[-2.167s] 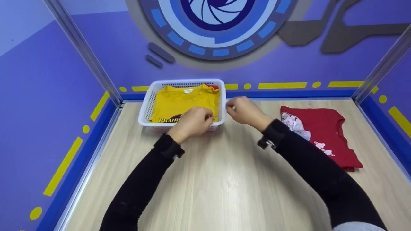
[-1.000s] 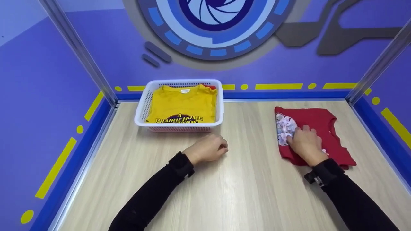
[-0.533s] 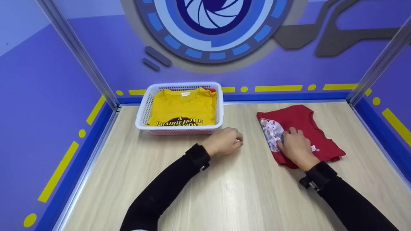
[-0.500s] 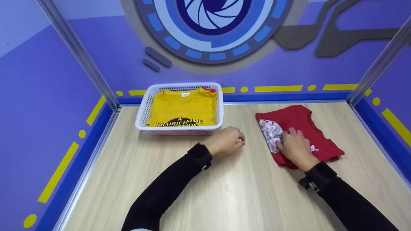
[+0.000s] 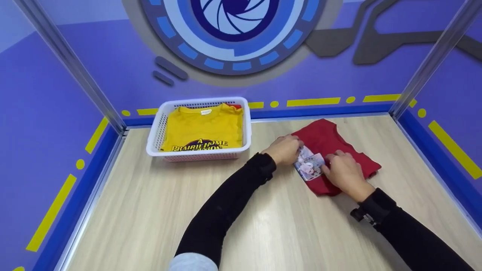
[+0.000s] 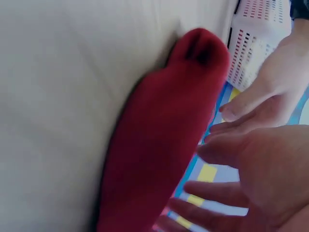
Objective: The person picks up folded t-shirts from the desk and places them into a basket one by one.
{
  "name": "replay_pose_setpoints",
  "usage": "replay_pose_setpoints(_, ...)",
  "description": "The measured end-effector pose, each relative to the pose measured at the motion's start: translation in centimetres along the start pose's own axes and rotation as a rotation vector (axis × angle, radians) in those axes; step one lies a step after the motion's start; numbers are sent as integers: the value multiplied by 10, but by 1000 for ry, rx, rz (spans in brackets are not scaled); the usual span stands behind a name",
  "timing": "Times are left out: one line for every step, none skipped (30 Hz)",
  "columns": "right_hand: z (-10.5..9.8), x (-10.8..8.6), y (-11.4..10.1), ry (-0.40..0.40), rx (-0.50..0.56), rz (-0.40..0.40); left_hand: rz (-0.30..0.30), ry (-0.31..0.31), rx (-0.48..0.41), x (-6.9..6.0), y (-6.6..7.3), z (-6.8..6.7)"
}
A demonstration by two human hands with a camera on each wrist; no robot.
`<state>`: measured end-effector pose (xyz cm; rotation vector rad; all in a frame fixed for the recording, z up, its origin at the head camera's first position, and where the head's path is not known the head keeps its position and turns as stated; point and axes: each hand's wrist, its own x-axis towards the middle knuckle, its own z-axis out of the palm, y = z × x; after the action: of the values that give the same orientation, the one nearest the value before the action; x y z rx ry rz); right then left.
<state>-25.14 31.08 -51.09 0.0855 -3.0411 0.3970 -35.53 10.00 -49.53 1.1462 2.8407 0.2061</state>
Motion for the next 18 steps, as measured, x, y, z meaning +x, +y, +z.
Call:
replay_pose_setpoints(0,-1,2,-10,-13,13,3,-15,-1,2,-2,1)
replay_pose_setpoints(0,-1,4,-21,-25,22,2,-30,-3,3,-4,3)
replay_pose_setpoints(1,-2,5,-31,-35,27,3,-42,-2,4,-6,5)
replay_pose_setpoints(2,-2,7,-37,-41,24,4,-54,2,5,-9,7)
replay_pose_setpoints(4,-2,8,-40,-42,20,4,-62,7,4,-12,9)
replay_pose_setpoints(5,-1,9,-41,-42,15,0,-71,11,4,-14,10)
replay_pose_setpoints(6,0,9,-40,-41,11,-4,-76,15,2,-16,11)
replay_pose_setpoints(7,1,9,-40,-37,9,-6,-79,21,1,-17,11)
replay_pose_setpoints(7,3,8,-40,-32,10,-4,-80,28,0,-18,10)
replay_pose_setpoints(7,4,8,-40,-28,10,-2,-82,36,-3,-18,9)
replay_pose_setpoints(7,6,8,-44,-23,12,-2,-83,40,-5,-18,8)
replay_pose_setpoints(7,7,8,-47,-17,11,-6,-89,44,-7,-18,7)
replay_pose_setpoints(7,9,8,-51,-14,3,-10,-95,46,-9,-18,6)
replay_pose_setpoints(6,11,8,-54,-11,-8,-11,-101,52,-12,-17,5)
replay_pose_setpoints(6,13,10,-61,-10,-19,-10,-105,60,-14,-17,5)
replay_pose_setpoints(6,17,9,-72,-10,-37,-18,-109,63,-18,-19,4)
replay_pose_setpoints(5,22,8,-86,-7,-54,-24,-110,65,-22,-21,4)
replay_pose_setpoints(5,27,8,-99,-7,-75,-31,-110,68,-26,-23,3)
